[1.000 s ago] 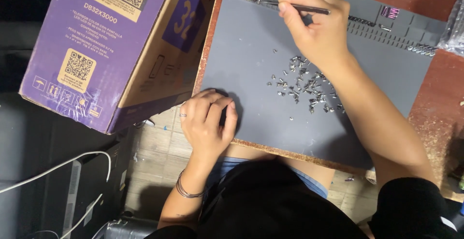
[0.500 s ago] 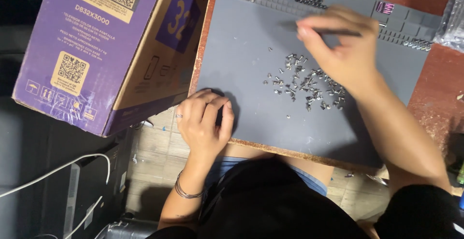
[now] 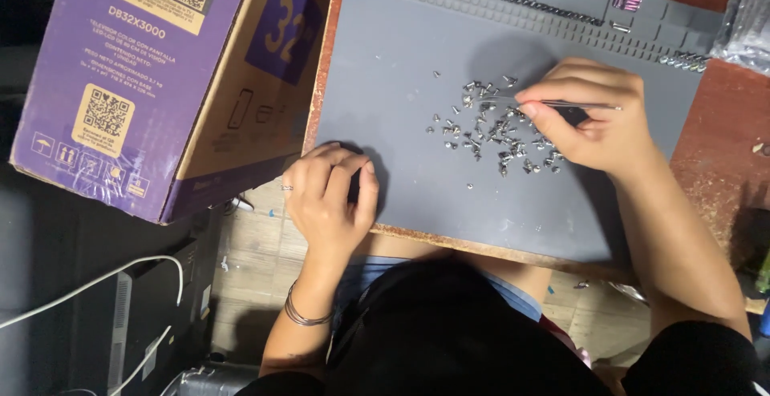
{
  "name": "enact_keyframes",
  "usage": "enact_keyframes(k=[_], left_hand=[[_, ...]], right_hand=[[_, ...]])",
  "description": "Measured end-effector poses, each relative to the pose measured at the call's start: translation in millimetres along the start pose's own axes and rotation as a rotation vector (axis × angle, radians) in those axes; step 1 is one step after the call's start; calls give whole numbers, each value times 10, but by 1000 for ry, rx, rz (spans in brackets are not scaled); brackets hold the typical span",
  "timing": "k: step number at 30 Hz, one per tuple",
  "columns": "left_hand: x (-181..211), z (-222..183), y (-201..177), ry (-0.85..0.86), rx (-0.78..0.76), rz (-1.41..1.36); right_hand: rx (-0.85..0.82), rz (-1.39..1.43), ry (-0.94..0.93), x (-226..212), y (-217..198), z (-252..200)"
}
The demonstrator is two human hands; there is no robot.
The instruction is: Sorting small screws from a pile into organized slots on a magnetic repair mat using tweezers.
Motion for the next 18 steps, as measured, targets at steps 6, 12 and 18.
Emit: enact_keyframes(k=[6,12,18], left_hand=[[-6,3,1,9,9,-5],[-9,3,0,10,3,-1],[-3,13,-9,13,7,-3]], right_hand=[[-29,43,-4,-3,25,38],[-23,42,-5,40,25,8],[7,-16,-96,-14,-31,14]])
Point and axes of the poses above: each hand's wrist, its own z-axis towards the middle knuckle, its own y-axis out of the palm, x = y × z, the point moved 3 cm from there along z, towards the middle knuckle, and after that the axes turned 1 degree about y, right-handed, at the moved point
